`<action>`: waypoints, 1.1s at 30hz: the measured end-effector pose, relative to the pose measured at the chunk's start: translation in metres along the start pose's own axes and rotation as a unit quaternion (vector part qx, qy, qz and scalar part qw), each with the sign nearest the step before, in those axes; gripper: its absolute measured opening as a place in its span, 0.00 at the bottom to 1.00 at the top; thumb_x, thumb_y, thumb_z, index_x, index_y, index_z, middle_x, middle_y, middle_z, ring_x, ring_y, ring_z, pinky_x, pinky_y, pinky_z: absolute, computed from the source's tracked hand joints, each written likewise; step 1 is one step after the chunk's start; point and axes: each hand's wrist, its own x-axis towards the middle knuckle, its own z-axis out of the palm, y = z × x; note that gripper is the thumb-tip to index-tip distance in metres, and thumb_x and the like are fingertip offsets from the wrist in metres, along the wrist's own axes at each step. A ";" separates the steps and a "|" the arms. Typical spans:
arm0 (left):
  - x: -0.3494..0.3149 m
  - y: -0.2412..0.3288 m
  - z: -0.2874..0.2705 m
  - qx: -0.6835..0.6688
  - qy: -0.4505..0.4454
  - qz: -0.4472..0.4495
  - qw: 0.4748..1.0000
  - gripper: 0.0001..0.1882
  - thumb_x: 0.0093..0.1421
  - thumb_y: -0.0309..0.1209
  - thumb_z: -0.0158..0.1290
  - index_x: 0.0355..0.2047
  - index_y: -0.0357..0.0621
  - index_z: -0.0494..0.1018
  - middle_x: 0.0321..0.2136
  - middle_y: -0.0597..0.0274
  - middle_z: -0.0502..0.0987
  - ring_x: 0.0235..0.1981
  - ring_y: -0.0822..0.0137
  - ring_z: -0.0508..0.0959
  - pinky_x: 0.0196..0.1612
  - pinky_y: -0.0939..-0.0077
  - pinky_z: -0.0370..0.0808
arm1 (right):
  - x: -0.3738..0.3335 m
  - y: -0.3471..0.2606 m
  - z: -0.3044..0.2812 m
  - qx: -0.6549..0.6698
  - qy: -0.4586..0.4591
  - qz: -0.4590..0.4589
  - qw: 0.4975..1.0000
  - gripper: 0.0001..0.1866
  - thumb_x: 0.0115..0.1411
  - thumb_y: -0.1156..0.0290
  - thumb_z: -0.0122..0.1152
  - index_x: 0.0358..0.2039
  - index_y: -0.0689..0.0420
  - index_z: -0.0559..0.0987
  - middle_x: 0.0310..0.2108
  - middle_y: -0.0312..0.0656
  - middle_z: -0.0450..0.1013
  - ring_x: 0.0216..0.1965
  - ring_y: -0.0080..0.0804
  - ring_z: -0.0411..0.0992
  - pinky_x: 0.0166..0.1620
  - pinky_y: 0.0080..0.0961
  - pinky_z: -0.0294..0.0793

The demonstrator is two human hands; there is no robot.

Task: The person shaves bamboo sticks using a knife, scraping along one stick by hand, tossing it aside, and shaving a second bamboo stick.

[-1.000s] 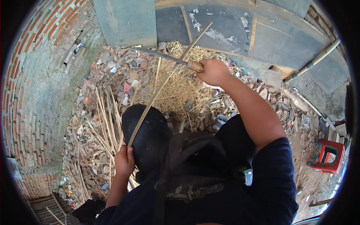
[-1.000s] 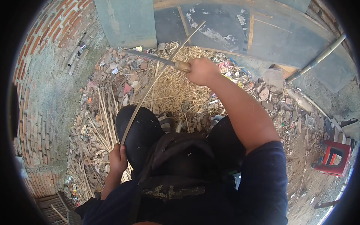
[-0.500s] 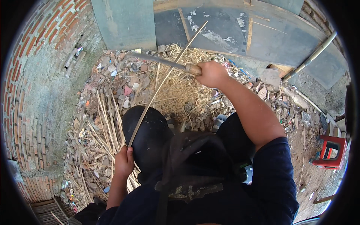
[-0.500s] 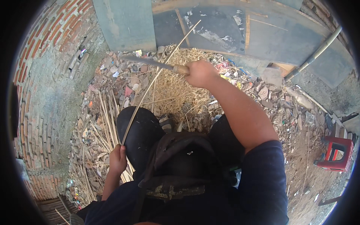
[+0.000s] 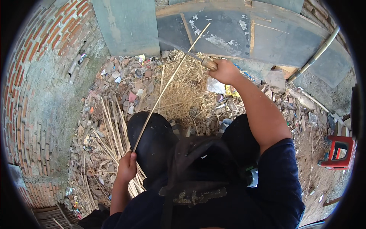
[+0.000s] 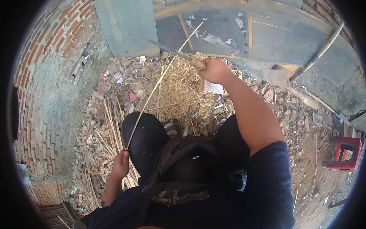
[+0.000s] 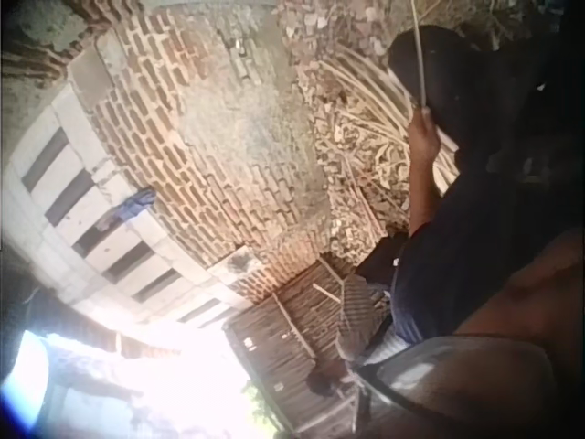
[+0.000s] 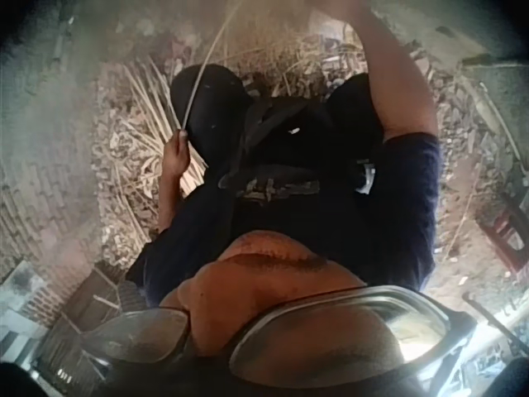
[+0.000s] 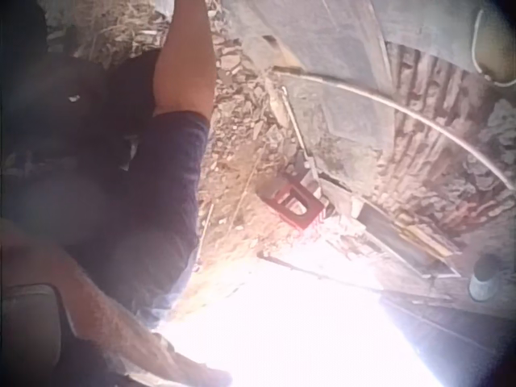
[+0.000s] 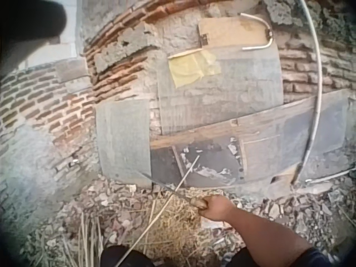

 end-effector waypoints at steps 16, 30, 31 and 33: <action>0.000 -0.007 -0.006 -0.111 -0.080 -0.089 0.987 0.28 0.75 0.52 0.35 0.26 0.41 0.65 0.19 0.69 0.64 0.22 0.75 0.64 0.28 0.73 0.64 | -0.047 -0.066 -0.018 -0.096 -0.058 -0.098 0.989 0.12 0.55 0.62 0.63 0.38 0.51 0.79 0.32 0.44 0.80 0.38 0.45 0.80 0.43 0.45 0.80; 0.002 0.012 0.005 -0.045 0.007 -0.060 0.997 0.29 0.75 0.50 0.35 0.25 0.38 0.66 0.18 0.66 0.65 0.23 0.73 0.64 0.27 0.71 0.63 | -0.046 -0.082 -0.009 -0.120 -0.095 -0.117 0.981 0.12 0.55 0.64 0.62 0.40 0.49 0.79 0.34 0.45 0.80 0.39 0.45 0.80 0.44 0.45 0.79; 0.001 0.011 0.005 -0.052 0.000 -0.065 0.997 0.29 0.75 0.50 0.35 0.25 0.38 0.66 0.18 0.66 0.65 0.23 0.73 0.63 0.27 0.71 0.63 | -0.048 -0.087 -0.007 -0.125 -0.110 -0.119 0.979 0.11 0.55 0.64 0.61 0.40 0.49 0.79 0.34 0.44 0.80 0.40 0.45 0.80 0.44 0.45 0.79; 0.001 0.008 0.005 -0.053 0.000 -0.060 0.997 0.29 0.75 0.50 0.35 0.26 0.38 0.66 0.18 0.66 0.65 0.23 0.73 0.64 0.27 0.70 0.63 | -0.050 -0.097 0.004 -0.149 -0.116 -0.159 0.969 0.11 0.55 0.64 0.61 0.40 0.48 0.80 0.34 0.44 0.80 0.39 0.45 0.80 0.44 0.45 0.79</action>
